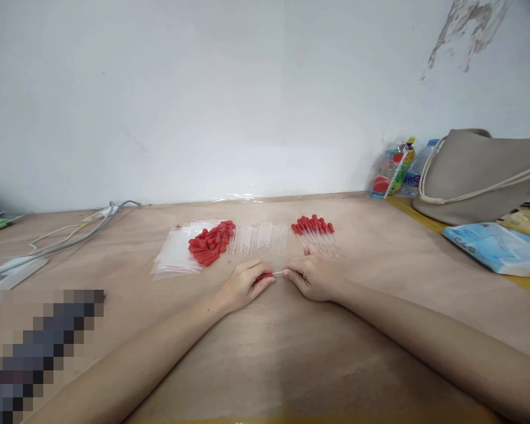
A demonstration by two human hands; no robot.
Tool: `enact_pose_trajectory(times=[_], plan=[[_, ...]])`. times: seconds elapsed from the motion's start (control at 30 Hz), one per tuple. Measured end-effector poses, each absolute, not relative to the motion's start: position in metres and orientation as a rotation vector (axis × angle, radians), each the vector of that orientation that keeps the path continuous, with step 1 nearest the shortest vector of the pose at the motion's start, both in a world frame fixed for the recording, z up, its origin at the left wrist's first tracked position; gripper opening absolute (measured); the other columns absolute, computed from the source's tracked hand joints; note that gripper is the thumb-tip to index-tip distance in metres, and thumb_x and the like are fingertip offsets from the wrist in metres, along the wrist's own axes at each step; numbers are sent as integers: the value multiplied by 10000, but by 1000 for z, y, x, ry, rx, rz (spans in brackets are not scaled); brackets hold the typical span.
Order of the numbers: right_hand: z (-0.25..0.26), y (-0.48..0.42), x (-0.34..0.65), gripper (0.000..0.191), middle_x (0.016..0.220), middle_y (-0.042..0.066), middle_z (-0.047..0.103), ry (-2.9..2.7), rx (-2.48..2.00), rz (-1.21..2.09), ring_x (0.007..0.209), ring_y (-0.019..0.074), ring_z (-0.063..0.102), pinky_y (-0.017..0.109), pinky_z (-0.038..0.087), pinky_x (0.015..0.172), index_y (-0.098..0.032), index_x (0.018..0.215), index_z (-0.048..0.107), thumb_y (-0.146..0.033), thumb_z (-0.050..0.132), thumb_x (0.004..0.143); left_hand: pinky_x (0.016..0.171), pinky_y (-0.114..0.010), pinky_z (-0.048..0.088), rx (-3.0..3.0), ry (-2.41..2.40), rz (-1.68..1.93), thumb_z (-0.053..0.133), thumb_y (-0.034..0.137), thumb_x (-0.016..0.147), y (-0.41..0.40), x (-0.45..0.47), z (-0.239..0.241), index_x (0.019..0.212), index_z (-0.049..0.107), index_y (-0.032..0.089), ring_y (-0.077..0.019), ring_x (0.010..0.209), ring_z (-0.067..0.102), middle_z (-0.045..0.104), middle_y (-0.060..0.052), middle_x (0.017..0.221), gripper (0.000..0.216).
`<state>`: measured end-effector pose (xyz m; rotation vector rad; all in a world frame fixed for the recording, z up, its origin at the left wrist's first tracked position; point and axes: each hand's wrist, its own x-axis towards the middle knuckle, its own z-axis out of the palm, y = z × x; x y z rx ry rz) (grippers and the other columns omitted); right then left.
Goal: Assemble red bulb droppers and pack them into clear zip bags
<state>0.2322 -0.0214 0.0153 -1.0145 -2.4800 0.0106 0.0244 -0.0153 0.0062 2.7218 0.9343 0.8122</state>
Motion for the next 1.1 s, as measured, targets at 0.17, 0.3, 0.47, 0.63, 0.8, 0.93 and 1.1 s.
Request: enact_pose_trajectory(times=[0.17, 0.3, 0.47, 0.63, 0.8, 0.93, 1.1], plan=[[17, -22, 228, 305, 584, -15, 605, -2493, -1070, 137, 504, 89, 444, 291, 263, 713, -170, 634, 542, -234, 376, 881, 637, -244, 416, 2749, 941, 801, 416, 283, 879, -14, 24, 4, 855, 557, 164, -134, 699, 522, 566, -38, 772, 187], [14, -20, 227, 304, 593, -28, 617, -2476, -1083, 257, 512, 88, 484, 305, 278, 752, -187, 686, 586, -237, 365, 889, 647, -246, 418, 2749, 905, 797, 416, 268, 877, -13, 24, 5, 867, 560, 160, -135, 711, 522, 575, -47, 796, 180], [22, -22, 225, 316, 581, -5, 614, -2535, -1088, 189, 502, 98, 469, 314, 304, 725, -183, 657, 592, -263, 381, 880, 650, -249, 425, 2654, 941, 802, 474, 280, 845, -13, 23, 12, 853, 570, 170, -139, 726, 536, 585, -31, 783, 147], [40, -14, 240, 231, 558, -4, 601, -2527, -1204, 326, 489, 102, 465, 250, 320, 559, -183, 622, 602, -252, 469, 797, 599, -243, 441, 2464, 1101, 881, 554, 293, 789, -10, 20, 12, 1025, 523, 177, -124, 675, 522, 558, -19, 813, 265], [53, 20, 263, 318, 529, 8, 585, -2102, -1624, 416, 526, 123, 520, 236, 332, 520, -180, 526, 583, -338, 462, 774, 616, -251, 450, 2436, 1148, 851, 544, 296, 786, -7, 20, 9, 970, 559, 176, -127, 692, 514, 540, -20, 800, 220], [43, 44, 261, 341, 535, 24, 583, -1907, -1867, 170, 572, 154, 537, 252, 322, 518, -188, 463, 524, -361, 469, 751, 620, -252, 451, 2448, 1133, 837, 536, 305, 790, -7, 20, 9, 899, 591, 177, -124, 690, 519, 551, -25, 810, 176], [24, 55, 249, 273, 619, 75, 615, -1944, -1946, -112, 673, 206, 568, 325, 353, 649, -179, 578, 592, -340, 465, 758, 625, -247, 451, 2446, 1091, 838, 536, 281, 795, -8, 20, 9, 867, 594, 180, -118, 694, 522, 569, -24, 837, 136]])
